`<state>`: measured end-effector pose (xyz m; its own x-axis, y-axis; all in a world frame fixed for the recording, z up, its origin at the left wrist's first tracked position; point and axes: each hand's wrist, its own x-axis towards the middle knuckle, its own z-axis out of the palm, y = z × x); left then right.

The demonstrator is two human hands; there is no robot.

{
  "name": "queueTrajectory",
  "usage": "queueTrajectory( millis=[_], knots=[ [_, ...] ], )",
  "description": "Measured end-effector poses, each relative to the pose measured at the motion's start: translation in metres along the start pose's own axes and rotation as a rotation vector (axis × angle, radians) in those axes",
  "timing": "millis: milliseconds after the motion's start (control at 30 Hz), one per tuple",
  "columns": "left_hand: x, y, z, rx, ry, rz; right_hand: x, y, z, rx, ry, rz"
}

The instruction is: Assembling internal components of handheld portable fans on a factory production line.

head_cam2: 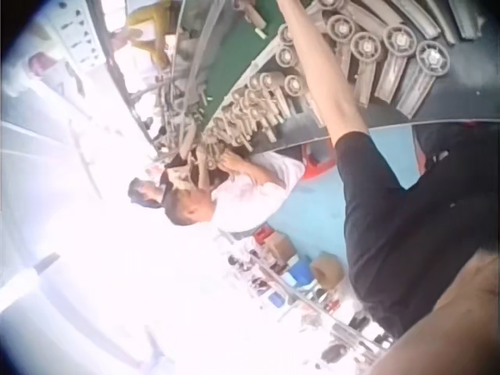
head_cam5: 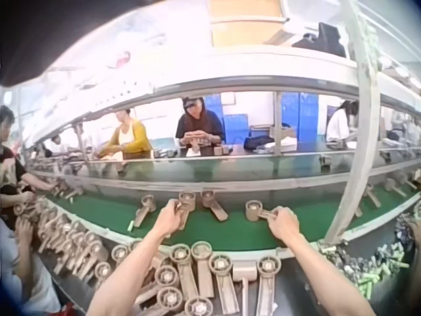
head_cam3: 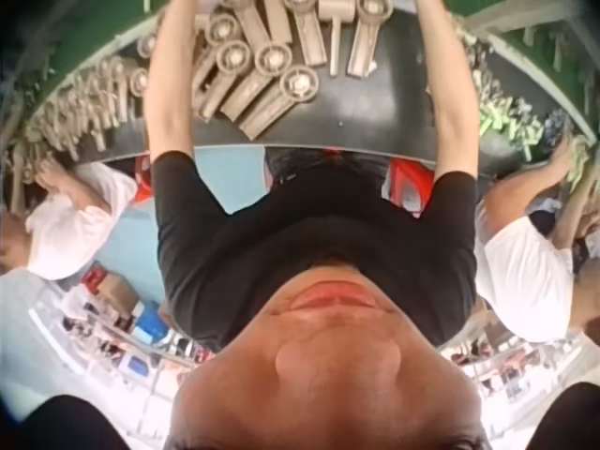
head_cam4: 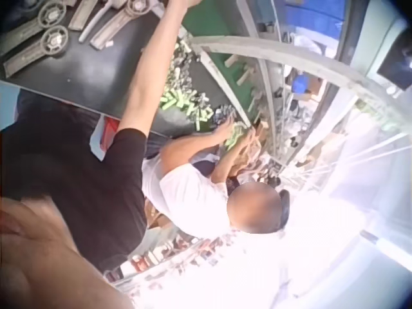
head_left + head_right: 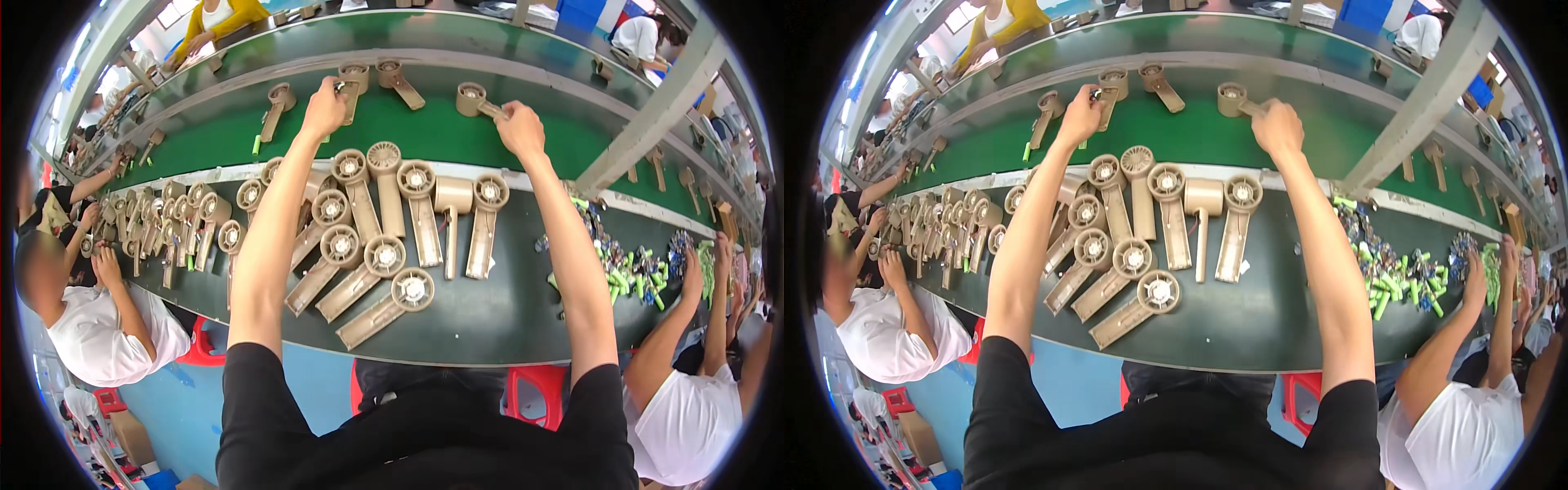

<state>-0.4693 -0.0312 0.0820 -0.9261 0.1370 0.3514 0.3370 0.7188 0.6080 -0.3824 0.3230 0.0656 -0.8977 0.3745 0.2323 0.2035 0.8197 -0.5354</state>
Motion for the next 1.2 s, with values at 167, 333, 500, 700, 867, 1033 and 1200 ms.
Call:
queueTrajectory(
  millis=[167, 333, 500, 700, 867, 1033, 1200],
  knots=[
    [0.036, -0.097, 0.032, 0.067, -0.044, -0.069, -0.014, 0.012, -0.008, -0.070, -0.071, -0.026],
    [0.049, -0.053, 0.035, 0.734, 0.342, 0.220, -0.043, 0.023, -0.066, -0.117, -0.165, -0.063],
    [0.085, -0.003, 0.090, 0.429, 0.005, -0.114, -0.066, 0.022, -0.122, -0.049, -0.261, -0.019],
    [0.070, 0.009, 0.085, -0.436, -0.222, -0.490, -0.117, 0.047, -0.167, 0.153, -0.212, 0.023],
    [-0.028, 0.126, -0.002, -0.248, -0.412, -0.207, -0.171, 0.068, -0.158, 0.059, -0.203, -0.124],
    [-0.188, 0.212, -0.043, -0.208, -0.535, -0.014, -0.199, 0.068, -0.125, -0.155, -0.234, -0.494],
    [-0.308, 0.228, -0.010, -0.329, -0.622, -0.066, -0.215, 0.072, -0.117, -0.294, -0.080, -0.446]
  ],
)
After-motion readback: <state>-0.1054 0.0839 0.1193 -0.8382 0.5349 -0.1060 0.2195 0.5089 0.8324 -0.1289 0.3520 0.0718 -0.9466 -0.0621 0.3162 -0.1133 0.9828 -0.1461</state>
